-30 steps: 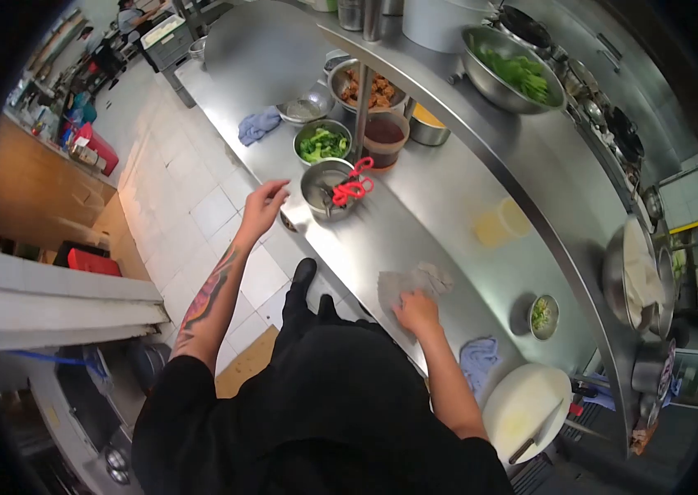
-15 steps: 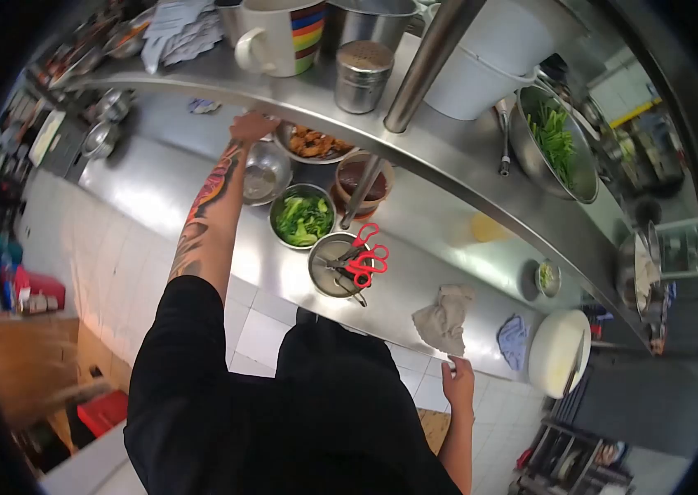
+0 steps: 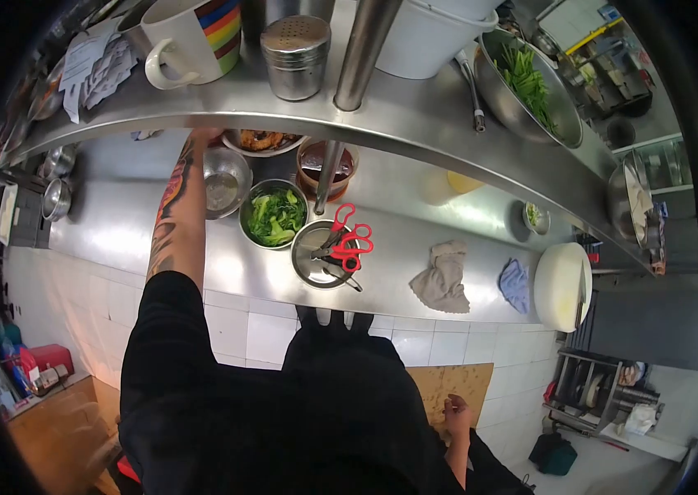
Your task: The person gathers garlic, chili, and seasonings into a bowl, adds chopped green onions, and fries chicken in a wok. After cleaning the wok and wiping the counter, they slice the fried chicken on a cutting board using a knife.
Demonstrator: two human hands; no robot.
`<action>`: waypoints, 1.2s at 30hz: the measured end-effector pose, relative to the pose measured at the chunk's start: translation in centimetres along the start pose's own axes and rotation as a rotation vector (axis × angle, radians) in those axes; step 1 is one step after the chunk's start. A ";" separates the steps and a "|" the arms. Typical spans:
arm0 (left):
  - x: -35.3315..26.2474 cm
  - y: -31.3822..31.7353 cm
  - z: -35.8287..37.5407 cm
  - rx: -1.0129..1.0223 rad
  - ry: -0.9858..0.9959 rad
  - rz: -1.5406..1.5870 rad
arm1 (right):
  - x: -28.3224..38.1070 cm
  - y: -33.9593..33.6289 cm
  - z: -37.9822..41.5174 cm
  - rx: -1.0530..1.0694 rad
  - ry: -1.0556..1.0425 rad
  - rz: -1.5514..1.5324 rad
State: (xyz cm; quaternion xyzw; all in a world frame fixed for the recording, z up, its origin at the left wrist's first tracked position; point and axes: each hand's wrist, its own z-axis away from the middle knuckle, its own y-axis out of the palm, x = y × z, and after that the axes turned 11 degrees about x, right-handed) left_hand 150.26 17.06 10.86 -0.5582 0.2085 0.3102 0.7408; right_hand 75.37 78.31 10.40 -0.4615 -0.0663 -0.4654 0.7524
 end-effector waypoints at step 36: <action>5.5 1.2 42.8 -0.239 -0.168 0.623 | -0.9 -18.3 -22.4 -0.256 -0.622 0.209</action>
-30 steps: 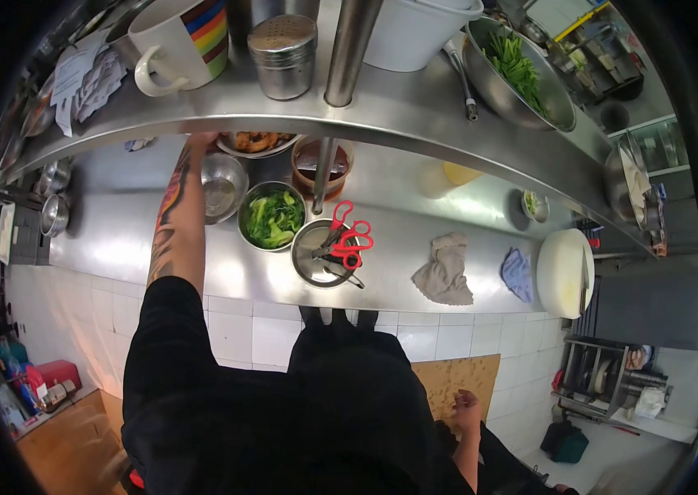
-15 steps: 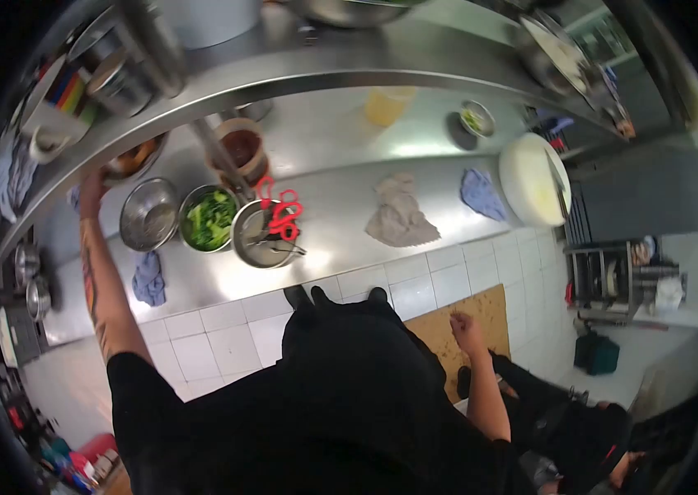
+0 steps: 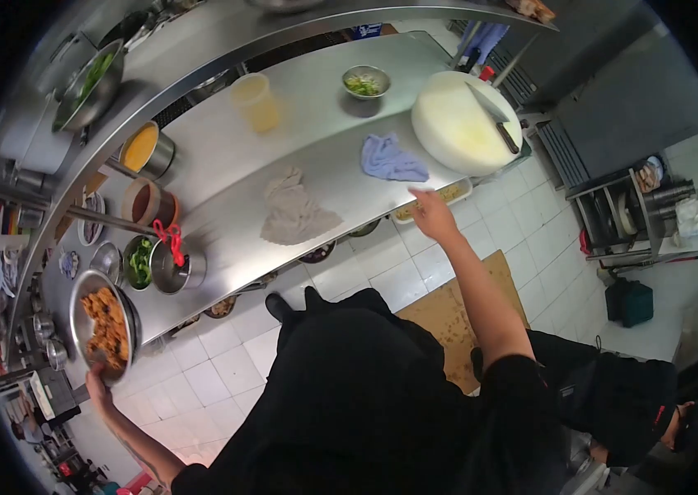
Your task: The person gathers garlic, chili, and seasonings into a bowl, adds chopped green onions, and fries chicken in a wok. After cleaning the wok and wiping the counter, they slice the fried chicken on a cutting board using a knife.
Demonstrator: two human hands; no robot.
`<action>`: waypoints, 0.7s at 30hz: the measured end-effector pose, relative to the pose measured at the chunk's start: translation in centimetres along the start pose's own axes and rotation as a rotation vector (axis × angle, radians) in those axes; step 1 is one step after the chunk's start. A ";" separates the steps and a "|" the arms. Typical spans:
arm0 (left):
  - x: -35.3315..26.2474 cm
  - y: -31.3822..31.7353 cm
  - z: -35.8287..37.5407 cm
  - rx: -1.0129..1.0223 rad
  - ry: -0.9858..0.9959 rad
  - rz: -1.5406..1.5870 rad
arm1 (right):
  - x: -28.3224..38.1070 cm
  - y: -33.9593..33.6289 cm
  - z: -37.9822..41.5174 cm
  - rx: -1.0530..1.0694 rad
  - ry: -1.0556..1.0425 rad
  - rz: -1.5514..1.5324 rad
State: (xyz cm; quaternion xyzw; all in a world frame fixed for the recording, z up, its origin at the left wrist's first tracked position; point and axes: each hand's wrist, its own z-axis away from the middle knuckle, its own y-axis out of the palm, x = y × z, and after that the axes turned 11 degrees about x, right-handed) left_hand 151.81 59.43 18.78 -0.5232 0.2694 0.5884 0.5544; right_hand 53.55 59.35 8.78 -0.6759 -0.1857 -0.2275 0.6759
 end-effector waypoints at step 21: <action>-6.4 71.1 7.6 0.637 -0.091 0.032 | -16.8 -16.6 -12.1 -0.439 0.119 -0.008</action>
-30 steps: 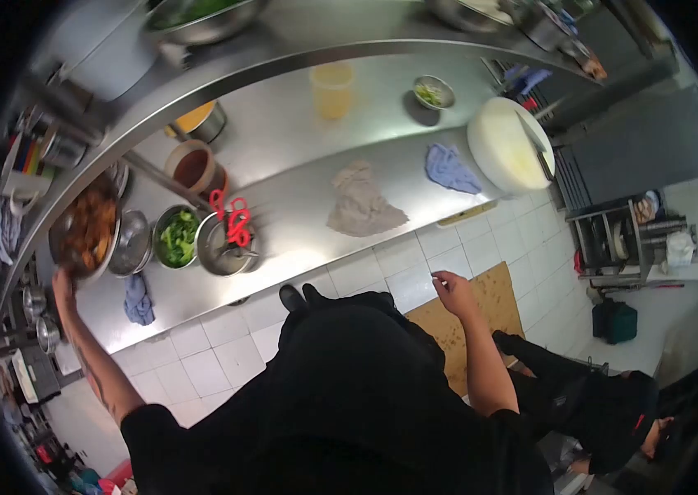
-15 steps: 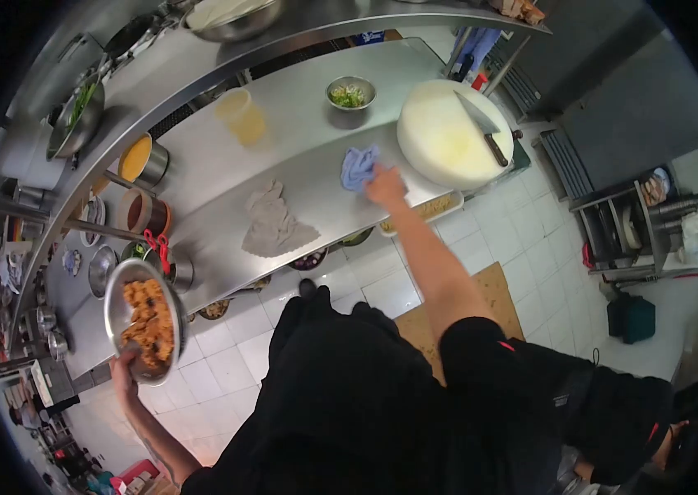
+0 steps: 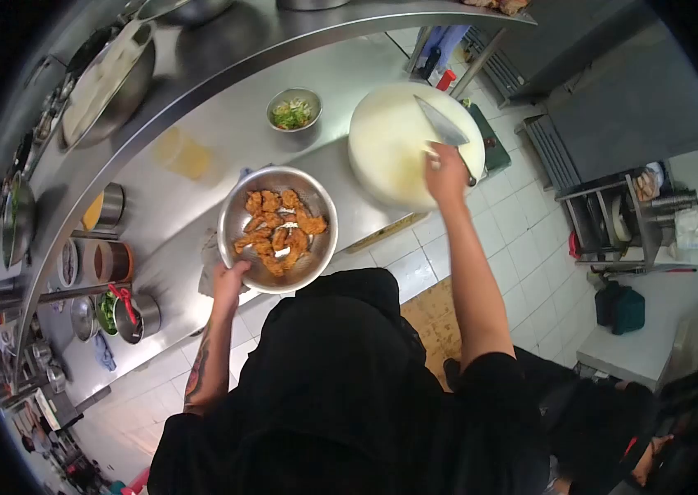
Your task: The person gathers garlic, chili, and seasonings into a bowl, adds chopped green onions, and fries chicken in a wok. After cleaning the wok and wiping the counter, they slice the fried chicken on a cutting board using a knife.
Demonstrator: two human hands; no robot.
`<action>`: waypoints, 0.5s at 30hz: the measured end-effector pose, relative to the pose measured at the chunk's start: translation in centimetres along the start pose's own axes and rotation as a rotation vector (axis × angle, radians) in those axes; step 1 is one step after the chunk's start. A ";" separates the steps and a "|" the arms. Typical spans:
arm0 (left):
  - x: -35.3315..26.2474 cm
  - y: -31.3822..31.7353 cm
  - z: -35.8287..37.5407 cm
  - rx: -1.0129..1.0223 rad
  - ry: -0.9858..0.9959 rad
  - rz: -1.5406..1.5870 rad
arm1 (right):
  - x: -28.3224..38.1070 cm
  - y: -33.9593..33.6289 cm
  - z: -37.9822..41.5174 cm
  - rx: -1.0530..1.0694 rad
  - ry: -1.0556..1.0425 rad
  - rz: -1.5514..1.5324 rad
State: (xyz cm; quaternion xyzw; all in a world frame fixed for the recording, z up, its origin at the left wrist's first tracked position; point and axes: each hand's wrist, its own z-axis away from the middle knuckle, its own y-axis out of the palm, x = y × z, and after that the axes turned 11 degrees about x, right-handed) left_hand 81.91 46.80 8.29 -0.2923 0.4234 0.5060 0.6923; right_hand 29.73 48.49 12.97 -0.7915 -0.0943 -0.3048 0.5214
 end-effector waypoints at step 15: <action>1.3 25.1 5.5 -0.546 -0.049 0.651 | -7.9 -7.3 -4.7 0.469 -0.245 -0.277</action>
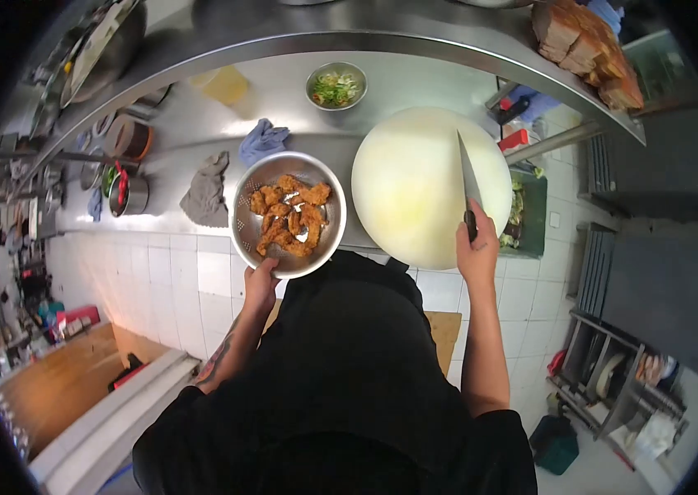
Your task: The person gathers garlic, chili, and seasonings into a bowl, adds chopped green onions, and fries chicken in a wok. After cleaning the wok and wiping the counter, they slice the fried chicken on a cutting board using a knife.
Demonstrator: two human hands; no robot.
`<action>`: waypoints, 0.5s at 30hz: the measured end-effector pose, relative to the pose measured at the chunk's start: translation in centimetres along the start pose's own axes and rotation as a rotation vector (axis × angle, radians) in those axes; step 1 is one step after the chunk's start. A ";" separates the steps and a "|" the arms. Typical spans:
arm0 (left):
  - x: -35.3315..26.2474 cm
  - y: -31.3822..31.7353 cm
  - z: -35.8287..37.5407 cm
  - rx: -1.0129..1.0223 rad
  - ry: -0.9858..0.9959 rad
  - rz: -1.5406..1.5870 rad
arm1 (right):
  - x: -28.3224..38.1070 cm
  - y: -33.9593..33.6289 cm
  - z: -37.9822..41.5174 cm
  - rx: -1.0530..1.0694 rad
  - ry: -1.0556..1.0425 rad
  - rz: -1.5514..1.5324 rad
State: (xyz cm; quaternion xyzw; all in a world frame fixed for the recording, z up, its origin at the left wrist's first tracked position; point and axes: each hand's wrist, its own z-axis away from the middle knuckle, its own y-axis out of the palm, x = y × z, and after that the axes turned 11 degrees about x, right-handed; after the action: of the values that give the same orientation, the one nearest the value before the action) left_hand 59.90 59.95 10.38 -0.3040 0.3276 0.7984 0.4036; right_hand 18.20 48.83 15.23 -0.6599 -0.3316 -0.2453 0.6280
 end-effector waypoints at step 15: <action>-5.3 0.4 -1.7 0.388 -0.228 -0.541 | 7.3 -0.6 2.8 0.190 0.475 -0.566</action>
State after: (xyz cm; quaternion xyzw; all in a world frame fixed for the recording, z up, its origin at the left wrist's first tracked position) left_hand 62.53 56.13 13.45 -0.2062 0.3336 0.6144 0.6846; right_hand 22.26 52.51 20.77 -0.4059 -0.3671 -0.5234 0.6531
